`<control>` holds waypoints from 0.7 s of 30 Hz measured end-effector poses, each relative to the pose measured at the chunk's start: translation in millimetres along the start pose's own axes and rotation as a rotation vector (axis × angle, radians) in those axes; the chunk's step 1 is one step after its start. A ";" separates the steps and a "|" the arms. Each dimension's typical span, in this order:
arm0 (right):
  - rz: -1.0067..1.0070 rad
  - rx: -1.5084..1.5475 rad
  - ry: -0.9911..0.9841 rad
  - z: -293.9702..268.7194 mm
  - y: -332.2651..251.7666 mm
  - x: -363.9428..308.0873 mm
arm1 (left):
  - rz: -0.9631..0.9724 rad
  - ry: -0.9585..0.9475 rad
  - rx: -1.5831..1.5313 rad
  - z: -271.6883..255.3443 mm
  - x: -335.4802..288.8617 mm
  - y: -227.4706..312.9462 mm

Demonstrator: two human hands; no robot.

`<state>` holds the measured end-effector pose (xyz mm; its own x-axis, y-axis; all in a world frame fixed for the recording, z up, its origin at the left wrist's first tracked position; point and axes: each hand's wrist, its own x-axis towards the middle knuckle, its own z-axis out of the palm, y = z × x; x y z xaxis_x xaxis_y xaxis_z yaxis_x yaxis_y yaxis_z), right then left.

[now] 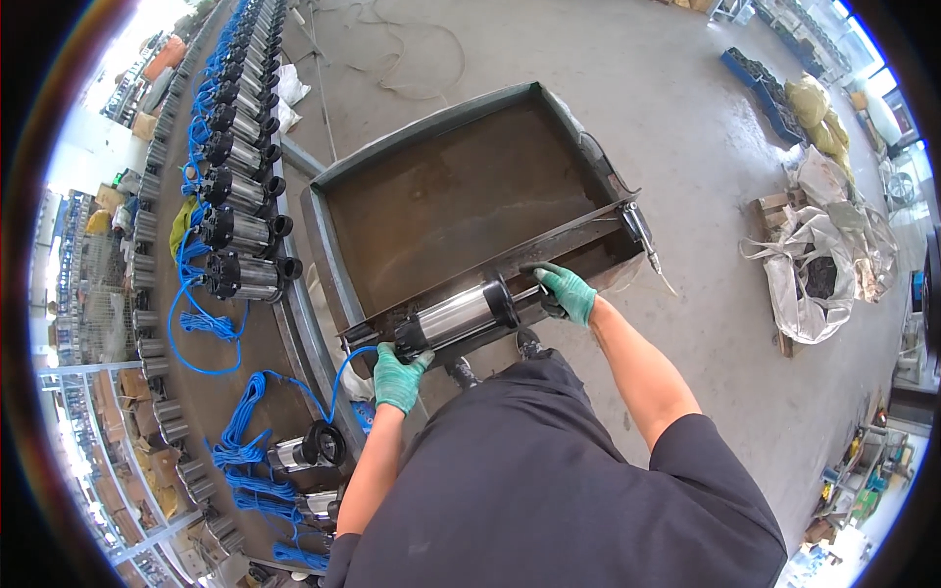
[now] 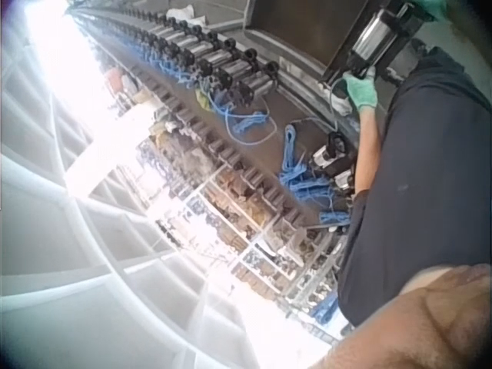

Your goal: The person picks up a submersible pump from a line, places it into a water-filled testing tank, and then returns it to the line before moving on to the next one.

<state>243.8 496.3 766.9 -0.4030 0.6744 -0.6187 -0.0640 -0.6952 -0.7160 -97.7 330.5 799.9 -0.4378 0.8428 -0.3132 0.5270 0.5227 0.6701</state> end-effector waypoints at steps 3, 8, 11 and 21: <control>0.071 0.015 0.020 3.3 -4.3 -1.2 | -0.002 -0.004 -0.009 -0.4 -1.0 1.2; 0.229 -0.295 0.040 4.4 -23.7 1.0 | 0.005 -0.009 -0.019 0.0 -1.2 2.0; 0.146 -0.425 -0.003 11.2 -33.1 -8.3 | 0.000 -0.002 -0.003 -2.8 -4.2 8.4; 0.237 -0.123 -0.027 1.6 -27.4 -8.7 | -0.012 -0.013 -0.017 -0.6 -2.2 2.9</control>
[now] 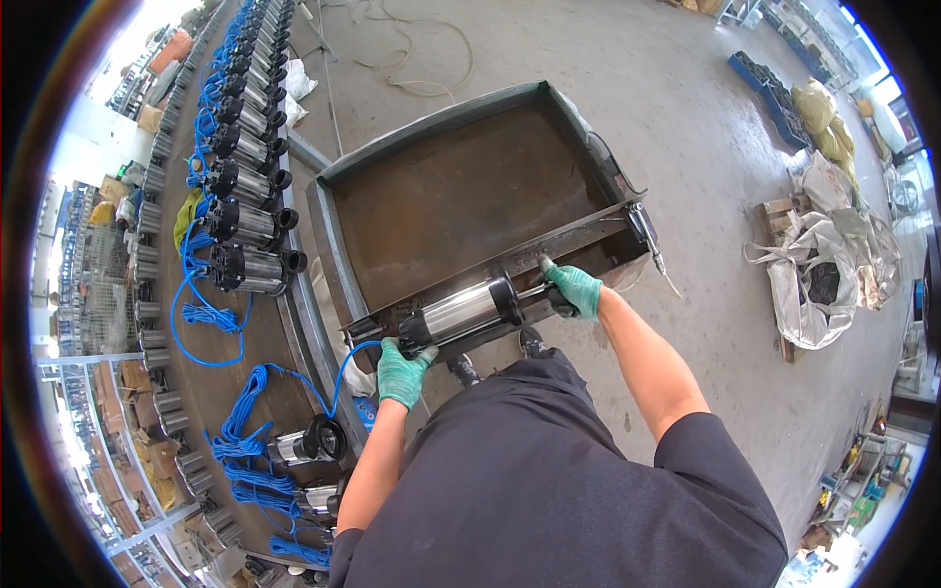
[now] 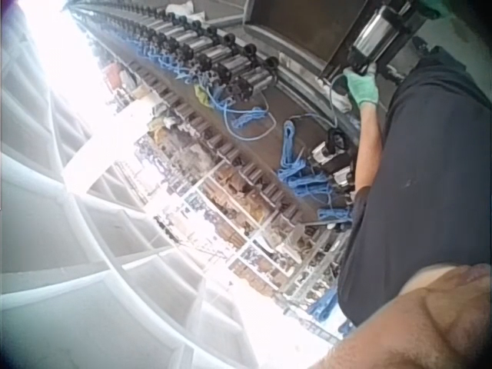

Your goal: The person picks up a submersible pump from a line, places it into a water-filled testing tank, and then returns it to the line before moving on to the next one.

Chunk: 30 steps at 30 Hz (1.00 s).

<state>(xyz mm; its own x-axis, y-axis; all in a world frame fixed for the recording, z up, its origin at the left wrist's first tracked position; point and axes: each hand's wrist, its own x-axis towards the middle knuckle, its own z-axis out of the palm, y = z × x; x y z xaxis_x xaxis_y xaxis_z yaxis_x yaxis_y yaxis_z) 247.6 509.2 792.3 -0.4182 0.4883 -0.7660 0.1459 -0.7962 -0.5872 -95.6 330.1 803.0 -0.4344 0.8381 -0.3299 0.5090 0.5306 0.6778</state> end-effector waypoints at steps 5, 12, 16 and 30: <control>0.030 -0.690 0.149 7.5 -15.2 3.3 | -0.004 -0.005 0.025 -0.4 -0.4 0.6; -0.662 -0.960 0.399 -40.9 65.3 76.0 | 0.015 -0.043 0.005 3.5 3.7 8.3; -0.086 -0.390 0.149 7.0 -4.2 3.7 | -0.007 -0.010 0.022 -2.5 -2.1 1.8; -0.142 -0.232 -0.128 -40.6 12.7 7.6 | 0.027 0.018 0.013 -1.6 -3.8 8.3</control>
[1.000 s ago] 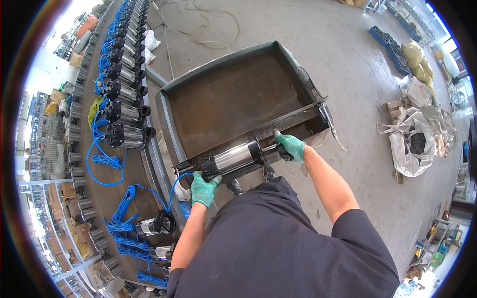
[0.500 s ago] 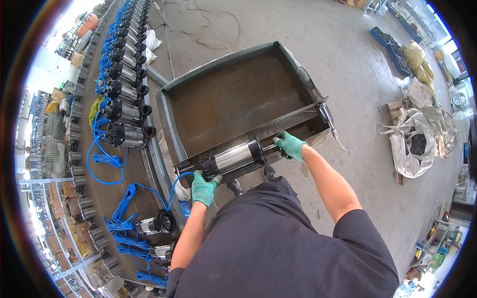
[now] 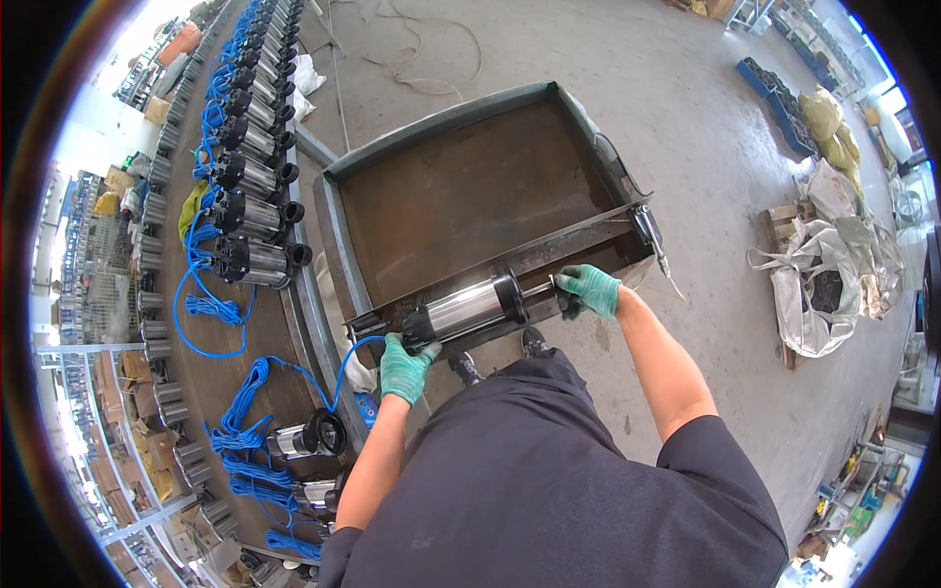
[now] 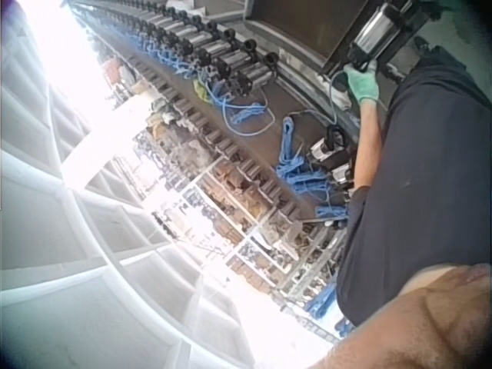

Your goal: The person picks up a submersible pump from a line, places it into a water-filled testing tank, and then returns it to the line before moving on to the next one.

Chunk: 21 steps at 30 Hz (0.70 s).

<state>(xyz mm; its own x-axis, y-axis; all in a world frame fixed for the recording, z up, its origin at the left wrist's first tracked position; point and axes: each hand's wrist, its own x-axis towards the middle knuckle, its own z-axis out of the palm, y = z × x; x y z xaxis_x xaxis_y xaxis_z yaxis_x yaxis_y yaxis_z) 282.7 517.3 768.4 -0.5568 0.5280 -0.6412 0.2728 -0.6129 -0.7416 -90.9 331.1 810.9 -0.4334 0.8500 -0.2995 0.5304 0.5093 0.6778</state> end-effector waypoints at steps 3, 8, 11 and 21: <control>-0.004 -0.167 0.059 0.9 2.5 1.2 | -0.003 -0.005 0.003 1.3 2.0 -3.6; 0.024 -0.021 0.103 16.7 1.3 -4.4 | 0.002 -0.017 0.002 1.2 3.6 -9.5; 0.040 0.122 0.101 15.1 11.7 1.1 | 0.006 -0.029 0.007 1.0 4.9 -9.0; 0.152 -0.221 0.261 32.9 -16.5 1.7 | -0.007 -0.024 0.039 -0.7 3.0 -5.6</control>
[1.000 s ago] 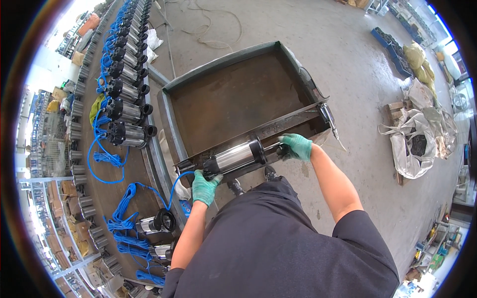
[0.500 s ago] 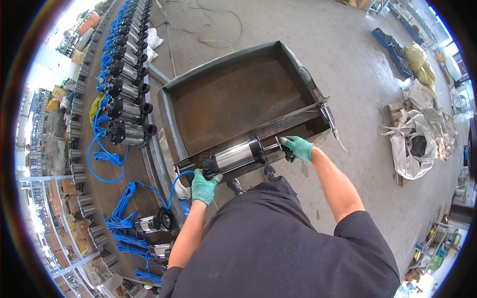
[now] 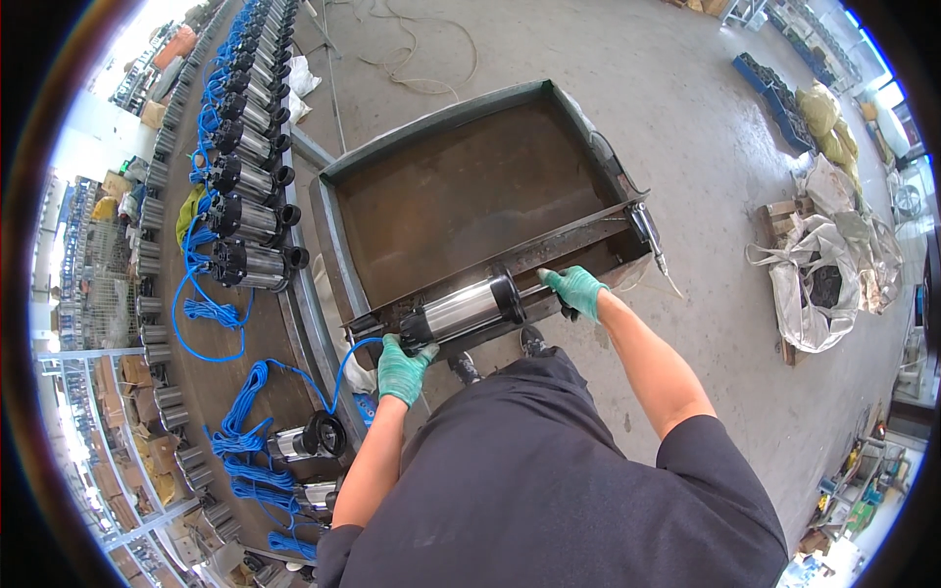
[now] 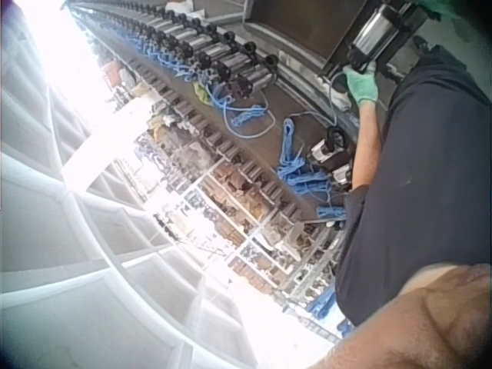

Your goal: The person picks up a submersible pump from a line, places it into a water-filled testing tank, and then returns it to the line before moving on to the next one.

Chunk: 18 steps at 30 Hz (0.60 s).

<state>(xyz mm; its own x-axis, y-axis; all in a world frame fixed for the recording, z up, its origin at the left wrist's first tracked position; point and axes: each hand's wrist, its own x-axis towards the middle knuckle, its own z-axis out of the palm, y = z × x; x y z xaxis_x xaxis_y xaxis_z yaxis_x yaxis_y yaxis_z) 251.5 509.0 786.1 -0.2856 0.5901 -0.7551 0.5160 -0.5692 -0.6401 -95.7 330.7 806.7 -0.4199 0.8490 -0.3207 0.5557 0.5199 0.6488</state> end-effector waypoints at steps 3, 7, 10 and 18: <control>0.013 0.047 -0.041 -3.9 11.8 6.0 | 0.018 0.001 -0.027 2.4 1.6 -5.5; -0.073 0.239 -0.178 -14.1 33.2 10.0 | 0.014 0.006 -0.017 0.2 -1.1 2.5; -0.101 0.332 -0.248 -18.6 28.1 7.0 | -0.004 0.000 -0.018 0.6 -0.7 0.2; -0.119 0.123 -0.122 -12.4 26.5 10.3 | 0.002 -0.008 -0.012 -1.3 -2.3 7.7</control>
<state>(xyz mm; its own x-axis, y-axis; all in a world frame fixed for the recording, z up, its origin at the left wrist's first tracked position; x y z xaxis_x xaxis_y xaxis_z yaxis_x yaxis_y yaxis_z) 272.3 507.0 763.1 -0.4381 0.5877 -0.6802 0.3726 -0.5699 -0.7324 -91.3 332.7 813.3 -0.4136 0.8505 -0.3249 0.5477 0.5175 0.6574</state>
